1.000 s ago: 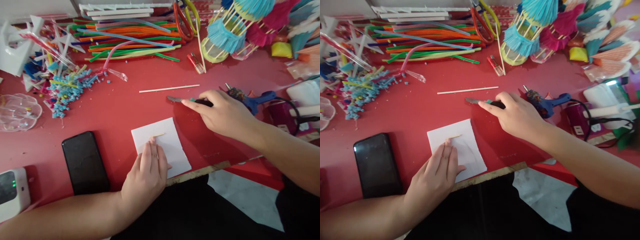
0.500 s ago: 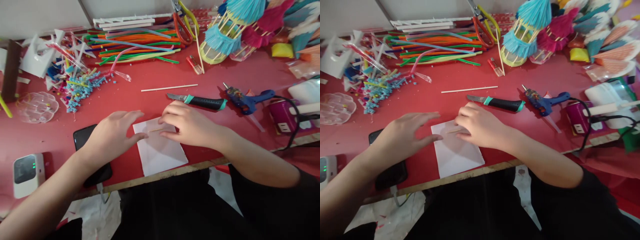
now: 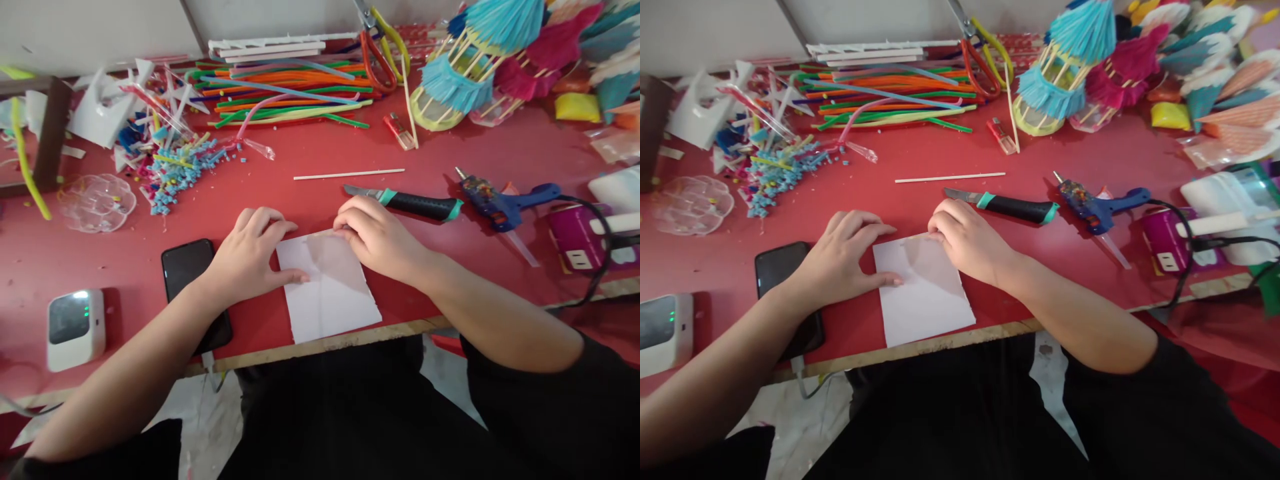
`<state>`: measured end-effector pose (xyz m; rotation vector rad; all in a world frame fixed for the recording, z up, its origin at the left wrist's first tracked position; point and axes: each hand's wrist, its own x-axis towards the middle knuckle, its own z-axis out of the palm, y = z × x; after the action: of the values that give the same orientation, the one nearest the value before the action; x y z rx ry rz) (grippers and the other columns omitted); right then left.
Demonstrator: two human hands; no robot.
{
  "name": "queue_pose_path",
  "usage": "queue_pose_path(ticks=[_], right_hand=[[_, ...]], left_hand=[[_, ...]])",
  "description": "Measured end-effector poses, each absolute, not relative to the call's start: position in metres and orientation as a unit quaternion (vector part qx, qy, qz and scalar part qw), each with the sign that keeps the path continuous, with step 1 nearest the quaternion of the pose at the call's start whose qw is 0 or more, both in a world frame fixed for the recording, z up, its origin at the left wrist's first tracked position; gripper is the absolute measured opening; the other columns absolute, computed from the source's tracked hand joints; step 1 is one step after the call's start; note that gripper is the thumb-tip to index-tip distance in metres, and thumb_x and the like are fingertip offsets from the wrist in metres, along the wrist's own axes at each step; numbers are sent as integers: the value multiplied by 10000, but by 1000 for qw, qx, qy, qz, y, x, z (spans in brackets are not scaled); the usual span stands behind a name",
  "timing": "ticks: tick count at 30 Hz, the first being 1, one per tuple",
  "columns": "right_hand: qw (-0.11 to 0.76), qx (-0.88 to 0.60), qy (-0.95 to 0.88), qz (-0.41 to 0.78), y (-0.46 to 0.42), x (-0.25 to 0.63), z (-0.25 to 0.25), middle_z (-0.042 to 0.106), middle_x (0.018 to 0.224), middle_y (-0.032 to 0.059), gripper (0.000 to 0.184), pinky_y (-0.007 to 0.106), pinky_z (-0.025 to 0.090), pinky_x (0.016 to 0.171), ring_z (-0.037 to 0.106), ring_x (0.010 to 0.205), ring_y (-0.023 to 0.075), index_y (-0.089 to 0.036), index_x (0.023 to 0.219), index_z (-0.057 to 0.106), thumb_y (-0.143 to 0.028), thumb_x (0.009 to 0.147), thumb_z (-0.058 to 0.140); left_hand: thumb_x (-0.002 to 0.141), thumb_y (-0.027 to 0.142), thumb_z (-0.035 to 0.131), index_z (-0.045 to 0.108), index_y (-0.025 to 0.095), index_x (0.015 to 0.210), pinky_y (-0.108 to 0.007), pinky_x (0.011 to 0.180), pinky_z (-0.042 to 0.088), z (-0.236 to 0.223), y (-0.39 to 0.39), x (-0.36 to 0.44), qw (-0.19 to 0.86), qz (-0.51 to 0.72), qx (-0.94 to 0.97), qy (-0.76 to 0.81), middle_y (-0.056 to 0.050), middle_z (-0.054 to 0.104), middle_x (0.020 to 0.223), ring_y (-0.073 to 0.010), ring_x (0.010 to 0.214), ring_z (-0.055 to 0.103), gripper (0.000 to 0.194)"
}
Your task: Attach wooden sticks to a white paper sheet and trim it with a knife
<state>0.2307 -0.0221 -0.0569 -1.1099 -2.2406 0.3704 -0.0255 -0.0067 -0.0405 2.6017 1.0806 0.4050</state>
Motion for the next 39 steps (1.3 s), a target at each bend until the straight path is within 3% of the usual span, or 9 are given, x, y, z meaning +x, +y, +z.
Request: queue_pose_path(ticks=[2,5,10,15,21,24,28,33,39], right_hand=[[315,-422,-840,133,-22,231,-57,577,895,54,201,384,477,800,568,852,200,-237,835,483,-47,900,482],[347,-447,-817,112,-22,232,-59,579,884,52,175,380,486,798,584,857,199,-240,841,478,-83,917,483],[418,-513,-738,130,-22,234,-62,624,797,5,117,330,495,657,612,691,157,-254,890,475,-153,948,469],[454,-506,-718,145,-22,234,-58,655,788,3,124,298,492,595,620,643,142,-241,1012,556,-167,939,489],[399,-467,-785,85,-20,235,-58,640,794,44,251,312,500,639,618,682,156,-193,931,690,-90,885,466],[373,-455,-805,78,-20,235,-60,674,867,76,217,321,524,645,652,731,176,-164,1009,695,-129,892,515],[349,-471,-809,50,-21,236,-62,726,940,95,168,371,555,723,685,834,226,-173,1026,690,-237,895,607],[339,-475,-810,55,-22,237,-62,743,944,79,147,394,563,769,691,859,233,-197,1002,700,-227,875,632],[379,-525,-748,143,-24,234,-55,727,849,54,179,348,523,616,631,655,179,-222,915,722,-376,824,727]], left_hand=[[755,773,615,628,150,1198,-517,970,449,-41,-8,-25,147,131,906,373,-171,580,1192,-340,1089,522,764],[791,719,630,624,174,1111,-483,988,427,-43,-6,-25,192,138,901,365,-136,590,1173,-303,1086,530,632],[734,723,685,606,191,1024,-443,986,415,-50,-3,-24,246,162,886,358,-87,637,1099,-268,1047,563,611],[799,606,710,608,191,1072,-470,1029,402,-52,-4,-25,240,175,885,359,-119,617,1239,-294,1169,548,507],[994,355,451,580,206,1179,-516,1080,382,-52,-2,-27,150,229,859,432,-141,593,1318,-287,1256,535,270],[973,522,462,528,181,1298,-530,1133,341,-53,-2,-29,147,219,860,437,-165,562,1389,-318,1343,477,475],[649,874,609,320,120,1496,-611,1191,225,-53,-5,-33,183,138,887,402,-235,363,1563,-448,1487,213,1170],[641,844,648,388,157,1446,-583,1165,305,-50,-5,-32,189,166,879,405,-199,502,1424,-402,1384,392,1090],[617,683,814,423,243,1362,-533,1072,459,-45,-5,-29,242,277,834,412,-176,486,1388,-365,1322,465,949]])
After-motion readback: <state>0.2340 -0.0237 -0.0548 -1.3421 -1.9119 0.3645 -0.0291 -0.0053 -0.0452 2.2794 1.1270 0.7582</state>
